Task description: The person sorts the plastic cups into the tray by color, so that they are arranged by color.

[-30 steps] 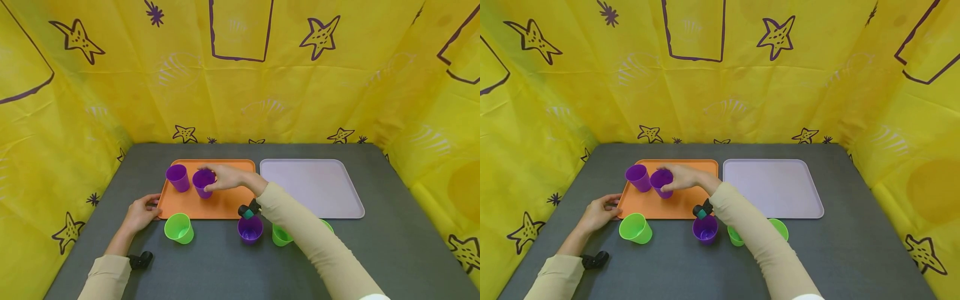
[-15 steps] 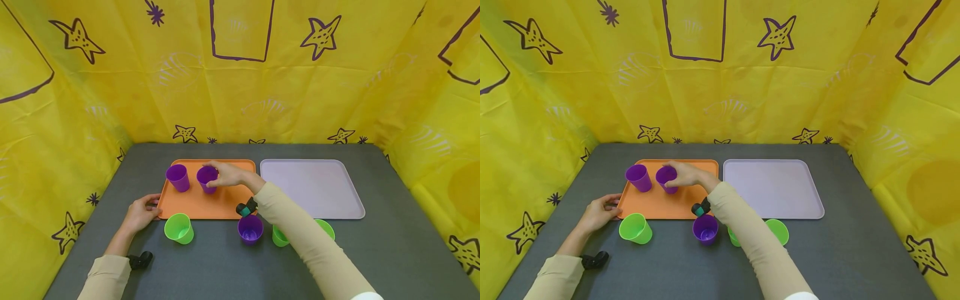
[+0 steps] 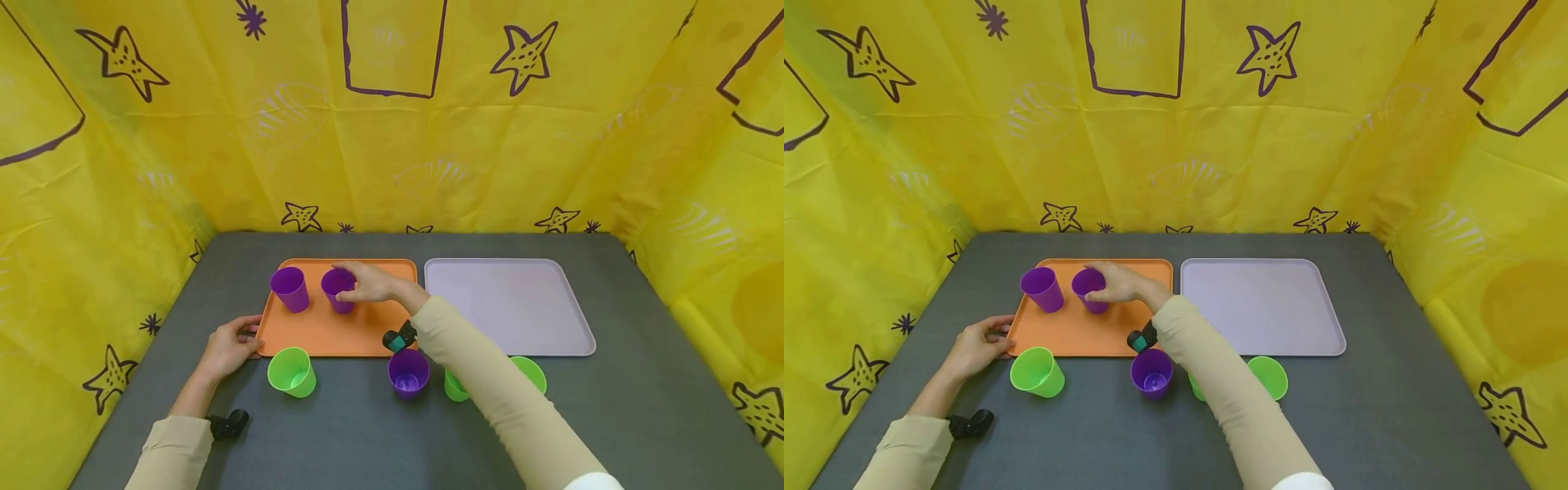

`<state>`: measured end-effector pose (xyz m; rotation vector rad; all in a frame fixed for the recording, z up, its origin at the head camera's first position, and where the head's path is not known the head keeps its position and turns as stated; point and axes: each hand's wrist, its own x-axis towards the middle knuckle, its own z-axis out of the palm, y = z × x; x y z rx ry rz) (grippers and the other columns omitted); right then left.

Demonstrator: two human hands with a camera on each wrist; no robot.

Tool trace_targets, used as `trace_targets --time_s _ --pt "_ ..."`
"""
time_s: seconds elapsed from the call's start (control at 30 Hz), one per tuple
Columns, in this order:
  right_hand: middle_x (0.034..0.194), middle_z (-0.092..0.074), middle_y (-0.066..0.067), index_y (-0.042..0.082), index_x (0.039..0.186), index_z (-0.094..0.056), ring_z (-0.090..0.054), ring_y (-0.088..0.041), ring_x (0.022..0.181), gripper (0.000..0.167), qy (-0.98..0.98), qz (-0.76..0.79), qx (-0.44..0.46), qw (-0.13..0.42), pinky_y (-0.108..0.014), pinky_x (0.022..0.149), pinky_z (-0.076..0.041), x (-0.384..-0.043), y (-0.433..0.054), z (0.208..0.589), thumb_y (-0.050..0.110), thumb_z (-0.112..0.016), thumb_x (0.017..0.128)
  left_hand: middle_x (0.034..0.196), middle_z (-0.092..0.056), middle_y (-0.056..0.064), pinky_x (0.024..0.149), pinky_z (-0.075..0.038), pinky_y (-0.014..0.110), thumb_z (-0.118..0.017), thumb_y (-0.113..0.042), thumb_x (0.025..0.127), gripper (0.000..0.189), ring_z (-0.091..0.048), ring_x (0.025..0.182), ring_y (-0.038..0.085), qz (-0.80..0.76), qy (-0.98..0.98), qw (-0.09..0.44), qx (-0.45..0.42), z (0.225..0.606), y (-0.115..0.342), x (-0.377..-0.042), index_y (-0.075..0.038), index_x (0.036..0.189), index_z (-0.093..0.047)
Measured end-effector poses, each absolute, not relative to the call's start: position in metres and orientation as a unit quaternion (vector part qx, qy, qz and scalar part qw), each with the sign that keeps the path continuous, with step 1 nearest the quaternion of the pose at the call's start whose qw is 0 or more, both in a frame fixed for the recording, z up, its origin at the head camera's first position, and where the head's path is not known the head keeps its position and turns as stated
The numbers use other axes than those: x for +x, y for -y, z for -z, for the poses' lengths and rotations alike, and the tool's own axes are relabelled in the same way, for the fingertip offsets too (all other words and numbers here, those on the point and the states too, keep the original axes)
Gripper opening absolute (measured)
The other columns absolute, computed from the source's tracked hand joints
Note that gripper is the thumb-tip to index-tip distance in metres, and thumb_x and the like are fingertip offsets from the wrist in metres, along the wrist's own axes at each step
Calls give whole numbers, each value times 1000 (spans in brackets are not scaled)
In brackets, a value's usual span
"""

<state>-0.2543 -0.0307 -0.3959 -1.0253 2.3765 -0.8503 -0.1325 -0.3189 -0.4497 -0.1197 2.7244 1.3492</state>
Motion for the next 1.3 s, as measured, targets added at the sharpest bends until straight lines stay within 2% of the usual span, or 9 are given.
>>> trace_targets --time_s 0.2,0.33,0.57,0.83,1.03,1.3 --pt "147 -32 -8 10 147 -22 -30 -22 134 74 -856 300 -369 201 -34 110 -30 -253 27 393 31 -61 87 108 -54 25 59 -56 27 -62 1 81 51 -62 82 20 -444 -894 49 -41 451 319 -133 8 129 -45" --pt "145 -35 -10 12 146 -23 -35 -23 131 71 -853 305 -377 194 -34 107 -34 -252 22 386 30 -60 88 108 -54 25 59 -56 27 -62 1 81 51 -62 81 18 -443 -895 46 -39 451 320 -133 8 128 -46" --pt "145 -33 -10 9 145 -25 -39 -29 128 69 -837 325 -398 187 -36 105 -37 -248 12 375 23 -61 88 108 -54 25 58 -56 27 -62 1 81 51 -62 81 18 -442 -895 45 -37 452 320 -133 8 128 -46" --pt "144 -35 -7 12 145 -28 -43 -23 125 68 -833 319 -420 165 -35 99 -43 -238 1 359 23 -62 88 108 -55 25 58 -56 27 -62 0 81 51 -63 81 19 -443 -895 45 -35 451 319 -132 9 128 -45" --pt "144 -35 -6 13 144 -29 -42 -25 127 67 -818 321 -445 173 -35 99 -43 -226 -8 347 25 -62 87 109 -54 27 59 -56 27 -62 1 81 51 -63 83 21 -448 -892 47 -37 450 318 -131 9 129 -45" --pt "142 -38 -10 6 142 -32 -43 -23 125 66 -803 295 -486 180 -33 98 -43 -208 -20 338 27 -62 87 109 -53 26 59 -57 28 -62 1 82 52 -63 83 19 -449 -891 50 -38 448 317 -130 9 129 -44"
